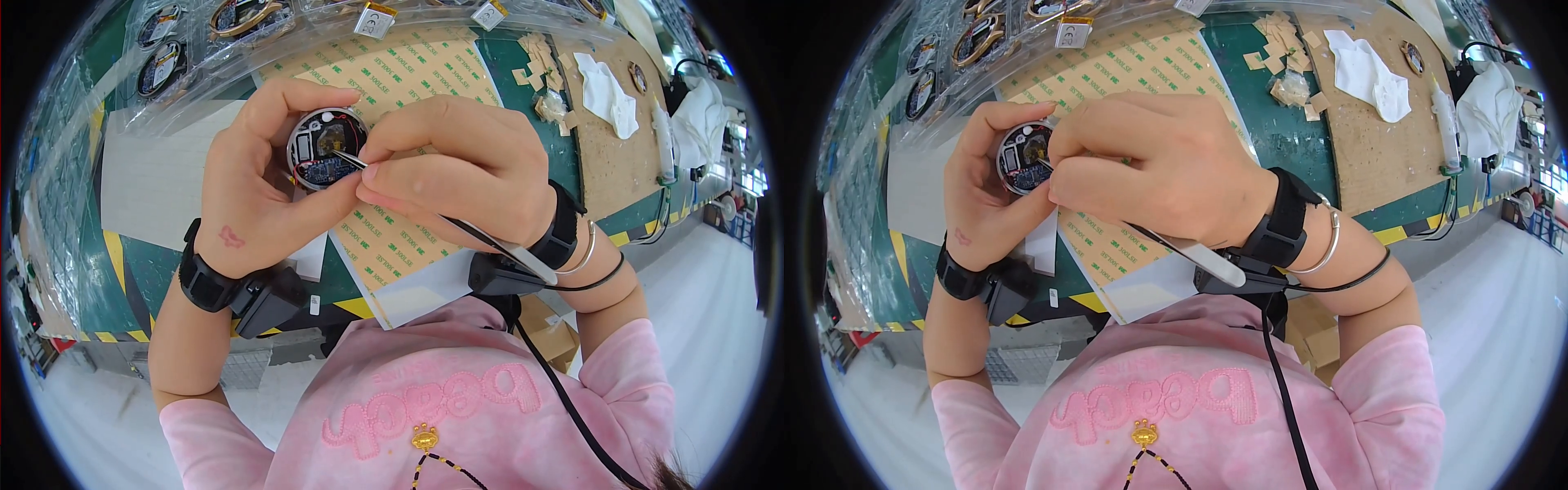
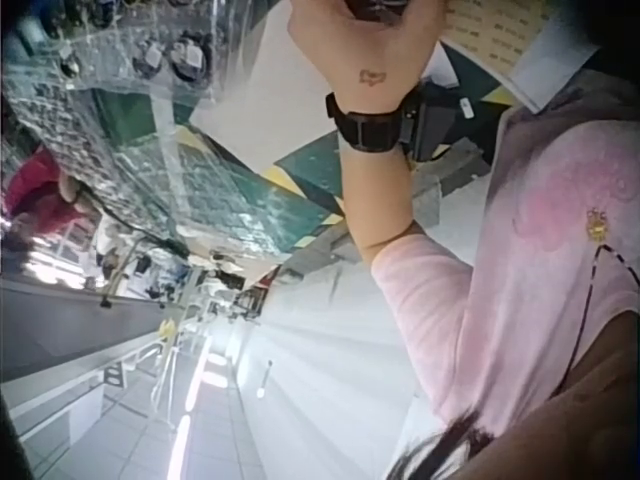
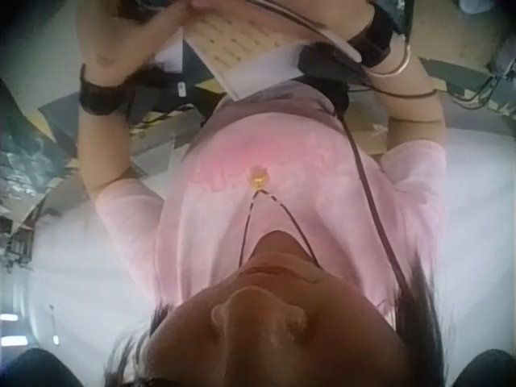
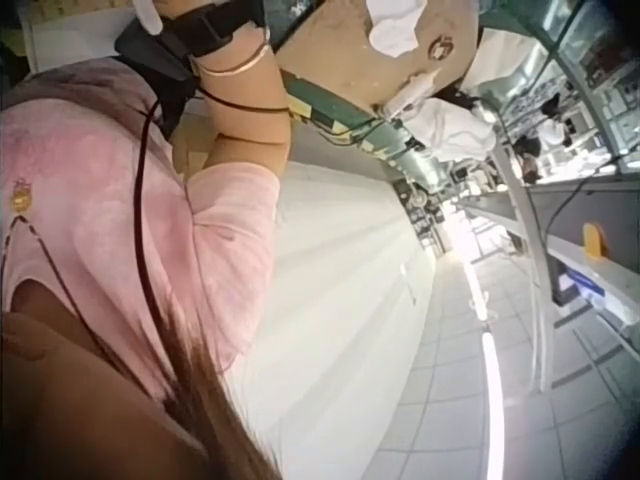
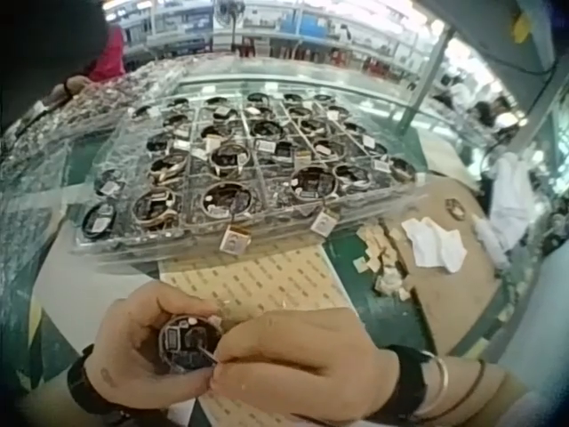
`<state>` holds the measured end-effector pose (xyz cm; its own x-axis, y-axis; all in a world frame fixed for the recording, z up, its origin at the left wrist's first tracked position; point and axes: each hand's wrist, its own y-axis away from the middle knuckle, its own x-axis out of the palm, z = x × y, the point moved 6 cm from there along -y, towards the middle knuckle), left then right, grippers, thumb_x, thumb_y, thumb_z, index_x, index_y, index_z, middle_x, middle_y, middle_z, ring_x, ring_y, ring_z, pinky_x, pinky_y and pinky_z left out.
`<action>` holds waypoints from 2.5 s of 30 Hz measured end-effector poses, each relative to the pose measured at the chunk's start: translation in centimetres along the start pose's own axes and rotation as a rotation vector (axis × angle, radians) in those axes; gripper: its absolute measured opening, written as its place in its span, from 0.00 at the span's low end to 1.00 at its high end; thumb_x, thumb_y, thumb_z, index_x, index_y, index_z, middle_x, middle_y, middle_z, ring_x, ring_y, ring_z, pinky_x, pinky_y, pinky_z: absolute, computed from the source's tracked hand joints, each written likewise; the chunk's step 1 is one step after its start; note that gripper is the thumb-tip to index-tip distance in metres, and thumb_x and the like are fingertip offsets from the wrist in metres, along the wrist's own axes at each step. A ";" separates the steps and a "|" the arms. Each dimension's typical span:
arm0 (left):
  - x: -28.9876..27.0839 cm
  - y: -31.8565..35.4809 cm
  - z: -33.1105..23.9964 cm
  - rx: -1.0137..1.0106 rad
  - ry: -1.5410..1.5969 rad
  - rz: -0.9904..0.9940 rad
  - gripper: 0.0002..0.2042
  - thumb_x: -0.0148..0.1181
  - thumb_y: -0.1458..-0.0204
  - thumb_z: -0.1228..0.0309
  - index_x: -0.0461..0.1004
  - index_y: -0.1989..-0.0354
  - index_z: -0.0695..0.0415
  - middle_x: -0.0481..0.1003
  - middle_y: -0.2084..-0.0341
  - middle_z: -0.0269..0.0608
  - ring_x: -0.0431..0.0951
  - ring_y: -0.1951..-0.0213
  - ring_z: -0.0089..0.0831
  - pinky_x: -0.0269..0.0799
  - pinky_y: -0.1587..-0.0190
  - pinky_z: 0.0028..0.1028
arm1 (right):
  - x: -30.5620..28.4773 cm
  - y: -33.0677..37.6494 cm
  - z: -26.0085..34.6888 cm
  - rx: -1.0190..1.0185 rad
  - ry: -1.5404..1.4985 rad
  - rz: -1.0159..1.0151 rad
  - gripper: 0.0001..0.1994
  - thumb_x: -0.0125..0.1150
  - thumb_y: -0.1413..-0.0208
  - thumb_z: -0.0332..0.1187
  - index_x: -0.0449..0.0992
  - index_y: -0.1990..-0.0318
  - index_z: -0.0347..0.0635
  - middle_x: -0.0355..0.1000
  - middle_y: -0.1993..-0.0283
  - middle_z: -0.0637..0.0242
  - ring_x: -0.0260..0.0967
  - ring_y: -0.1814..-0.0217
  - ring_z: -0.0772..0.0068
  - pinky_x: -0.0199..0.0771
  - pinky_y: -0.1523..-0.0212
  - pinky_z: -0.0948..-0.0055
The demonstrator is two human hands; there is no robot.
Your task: The person picks up a watch component and uses tweezers to peel a small adhesive piece from a sheet. They apply the adhesive to the watch component, press it down, and then place the watch component back into a plastic tray.
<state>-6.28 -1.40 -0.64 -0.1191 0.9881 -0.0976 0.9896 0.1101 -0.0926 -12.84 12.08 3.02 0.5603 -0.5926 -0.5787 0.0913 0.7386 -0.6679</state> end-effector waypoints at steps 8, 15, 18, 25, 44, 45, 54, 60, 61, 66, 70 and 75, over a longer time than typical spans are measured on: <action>0.2 0.5 0.5 -0.074 0.081 -0.041 0.24 0.67 0.60 0.81 0.67 0.51 0.62 0.72 0.61 0.36 0.72 0.58 0.18 0.70 0.57 0.18 | 0.3 0.5 0.9 -0.043 0.083 0.021 0.11 0.68 0.62 0.22 0.77 0.67 0.37 0.74 0.64 0.58 0.72 0.74 0.68 0.72 0.76 0.77; -0.4 0.0 0.7 -0.066 0.089 -0.056 0.25 0.68 0.60 0.80 0.67 0.51 0.62 0.72 0.62 0.35 0.72 0.58 0.18 0.70 0.57 0.18 | 0.5 0.1 0.5 -0.011 0.080 0.020 0.12 0.68 0.62 0.23 0.78 0.65 0.38 0.74 0.63 0.58 0.72 0.73 0.68 0.72 0.77 0.77; -1.3 -0.5 0.4 -0.062 0.086 -0.075 0.25 0.67 0.60 0.80 0.67 0.51 0.62 0.72 0.63 0.36 0.73 0.59 0.19 0.70 0.58 0.18 | 0.5 -0.8 0.1 0.019 0.061 0.035 0.12 0.68 0.61 0.23 0.78 0.64 0.38 0.74 0.63 0.58 0.73 0.73 0.67 0.72 0.76 0.76; -0.8 -0.3 -0.1 -0.055 -0.228 -0.023 0.23 0.69 0.60 0.70 0.71 0.53 0.58 0.72 0.66 0.30 0.69 0.71 0.13 0.68 0.71 0.18 | -0.2 -0.4 -0.7 0.211 -0.092 -0.003 0.11 0.70 0.59 0.26 0.76 0.66 0.41 0.74 0.64 0.60 0.74 0.69 0.63 0.73 0.71 0.72; -0.1 -0.2 -0.2 -0.111 -0.205 0.047 0.26 0.68 0.57 0.77 0.67 0.47 0.58 0.73 0.61 0.34 0.73 0.61 0.17 0.73 0.63 0.19 | -0.8 -1.8 0.8 0.118 0.054 -0.008 0.11 0.70 0.60 0.25 0.75 0.67 0.42 0.75 0.64 0.65 0.75 0.67 0.63 0.76 0.68 0.71; 0.0 -0.2 0.1 -0.108 -0.206 0.042 0.26 0.68 0.57 0.77 0.67 0.47 0.58 0.73 0.61 0.34 0.73 0.61 0.17 0.73 0.63 0.19 | -0.6 -1.6 0.8 0.106 0.072 -0.007 0.11 0.70 0.59 0.26 0.75 0.67 0.43 0.75 0.64 0.65 0.75 0.67 0.64 0.76 0.68 0.71; 0.0 0.0 0.3 -0.071 -0.163 0.002 0.25 0.67 0.58 0.77 0.68 0.48 0.57 0.73 0.61 0.34 0.73 0.61 0.17 0.73 0.61 0.20 | -0.3 -0.8 1.1 0.022 0.156 -0.005 0.12 0.68 0.60 0.27 0.76 0.64 0.46 0.76 0.62 0.66 0.75 0.68 0.67 0.76 0.71 0.74; -0.1 0.1 0.4 -0.128 -0.120 -0.001 0.25 0.68 0.58 0.77 0.69 0.48 0.57 0.73 0.61 0.34 0.72 0.61 0.16 0.73 0.61 0.19 | -0.2 -0.8 1.2 0.014 0.155 -0.011 0.12 0.69 0.60 0.28 0.76 0.64 0.46 0.76 0.62 0.66 0.76 0.69 0.68 0.76 0.73 0.74; -0.1 0.1 0.5 -0.127 -0.120 -0.002 0.25 0.68 0.58 0.77 0.69 0.48 0.57 0.73 0.61 0.34 0.72 0.61 0.16 0.73 0.61 0.19 | -0.2 -0.8 1.2 0.012 0.156 -0.011 0.12 0.69 0.60 0.28 0.76 0.64 0.46 0.76 0.62 0.66 0.76 0.69 0.68 0.76 0.73 0.74; -0.1 0.0 0.6 -0.103 -0.150 -0.003 0.25 0.68 0.59 0.76 0.69 0.48 0.57 0.73 0.61 0.34 0.72 0.60 0.16 0.73 0.61 0.19 | -0.5 -0.3 0.9 0.028 0.171 0.002 0.12 0.68 0.59 0.28 0.77 0.65 0.45 0.76 0.62 0.66 0.76 0.67 0.68 0.77 0.71 0.73; -0.4 -0.1 0.5 -0.086 -0.172 0.001 0.25 0.68 0.58 0.75 0.68 0.48 0.58 0.73 0.59 0.34 0.72 0.60 0.16 0.72 0.60 0.19 | -0.5 -1.4 1.4 -0.026 0.135 -0.027 0.11 0.69 0.61 0.24 0.76 0.67 0.40 0.76 0.62 0.62 0.76 0.64 0.63 0.78 0.66 0.71; -0.2 -0.1 0.6 -0.060 -0.149 0.000 0.26 0.69 0.57 0.74 0.68 0.48 0.59 0.74 0.58 0.35 0.73 0.60 0.16 0.72 0.60 0.19 | -0.9 -1.5 1.5 0.017 0.154 -0.059 0.09 0.67 0.57 0.27 0.76 0.66 0.44 0.76 0.62 0.66 0.75 0.60 0.65 0.78 0.61 0.71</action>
<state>-6.45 -1.63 -1.18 -0.1257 0.9616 -0.2440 0.9921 0.1211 -0.0336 -12.25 12.01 5.28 0.4212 -0.6766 -0.6040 0.1351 0.7053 -0.6959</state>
